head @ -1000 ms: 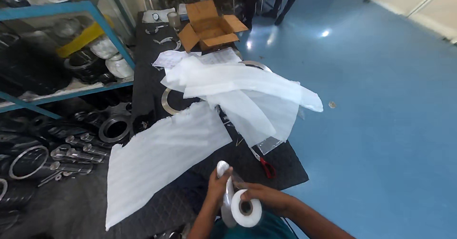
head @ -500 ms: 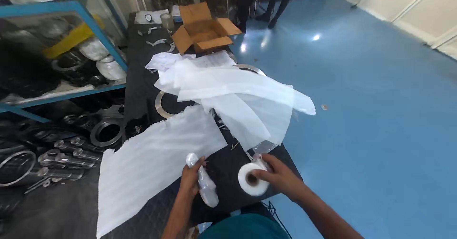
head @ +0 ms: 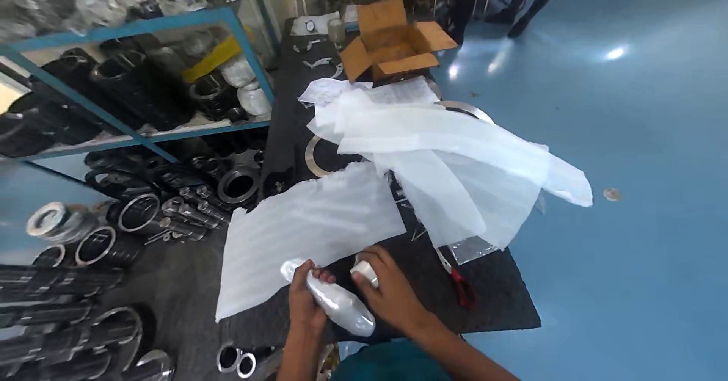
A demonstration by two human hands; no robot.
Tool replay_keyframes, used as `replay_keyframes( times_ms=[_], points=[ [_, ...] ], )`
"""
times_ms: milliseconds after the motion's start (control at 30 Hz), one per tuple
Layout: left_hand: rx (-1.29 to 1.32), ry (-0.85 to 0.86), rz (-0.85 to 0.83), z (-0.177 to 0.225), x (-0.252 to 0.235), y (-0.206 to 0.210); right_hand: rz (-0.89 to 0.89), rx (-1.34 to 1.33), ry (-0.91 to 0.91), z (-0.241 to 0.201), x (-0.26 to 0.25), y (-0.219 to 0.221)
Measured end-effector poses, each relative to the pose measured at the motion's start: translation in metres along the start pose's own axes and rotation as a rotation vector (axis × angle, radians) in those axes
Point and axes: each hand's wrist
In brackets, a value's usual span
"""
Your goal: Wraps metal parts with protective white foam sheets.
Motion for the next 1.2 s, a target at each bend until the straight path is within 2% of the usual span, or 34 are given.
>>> replay_keyframes(
  times_ms=[67,100,133,200,267,367,433,500,600,667,733,767,833,900,933,1067,1133,1200],
  points=[
    [-0.042,0.049,0.146,-0.007,0.006,0.017,-0.236,-0.016,0.016,-0.022,0.014,-0.005],
    [-0.090,0.063,0.175,-0.012,0.011,0.025,-0.303,0.018,0.052,-0.024,0.016,-0.002],
    [-0.153,0.078,0.155,-0.016,0.017,0.029,-0.285,0.002,0.089,-0.020,0.018,0.002],
    [-0.290,0.043,-0.076,-0.015,0.024,0.023,-0.190,-0.208,0.142,-0.006,0.024,0.001],
    [-0.329,-0.078,-0.334,-0.010,0.017,0.012,-0.222,-0.588,0.160,0.008,0.036,-0.013],
    [-0.127,-0.195,-0.472,-0.015,0.006,0.028,-0.427,-1.249,0.125,0.031,0.049,-0.012],
    [-0.072,-0.144,-0.475,-0.030,0.011,0.051,-0.501,-1.361,0.101,0.043,0.053,-0.006],
    [-0.083,-0.110,-0.468,-0.040,0.011,0.062,-0.397,-1.125,0.105,0.044,0.057,-0.014],
    [-0.227,-0.019,-0.298,-0.054,0.013,0.066,-0.216,-0.477,0.204,0.029,0.060,-0.028],
    [-0.294,0.004,-0.188,-0.064,0.017,0.068,-0.130,-0.257,0.281,0.022,0.061,-0.021],
    [-0.347,-0.003,-0.180,-0.069,0.019,0.068,-0.030,-0.225,0.314,0.028,0.064,-0.011],
    [-0.387,-0.014,-0.230,-0.069,0.019,0.064,0.006,-0.248,0.306,0.031,0.067,-0.006],
    [-0.458,-0.058,-0.425,-0.061,0.015,0.051,0.017,-0.311,0.281,0.037,0.074,-0.001],
    [-0.417,-0.106,-0.618,-0.052,0.007,0.039,-0.052,-0.378,0.244,0.041,0.077,-0.002],
    [-0.382,-0.110,-0.649,-0.052,0.005,0.035,-0.095,-0.416,0.222,0.044,0.078,-0.001],
    [-0.333,-0.046,-0.571,-0.067,0.008,0.036,-0.188,-0.454,0.215,0.052,0.075,-0.001],
    [-0.373,-0.053,-0.507,-0.072,0.016,0.040,-0.142,-0.488,0.256,0.053,0.079,0.004],
    [-0.386,-0.066,-0.512,-0.078,0.024,0.045,-0.063,-0.512,0.284,0.055,0.084,0.009]
  ],
)
Point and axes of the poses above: each hand's wrist, its own x-axis away from the middle knuckle, its own y-axis out of the palm, z = x × y
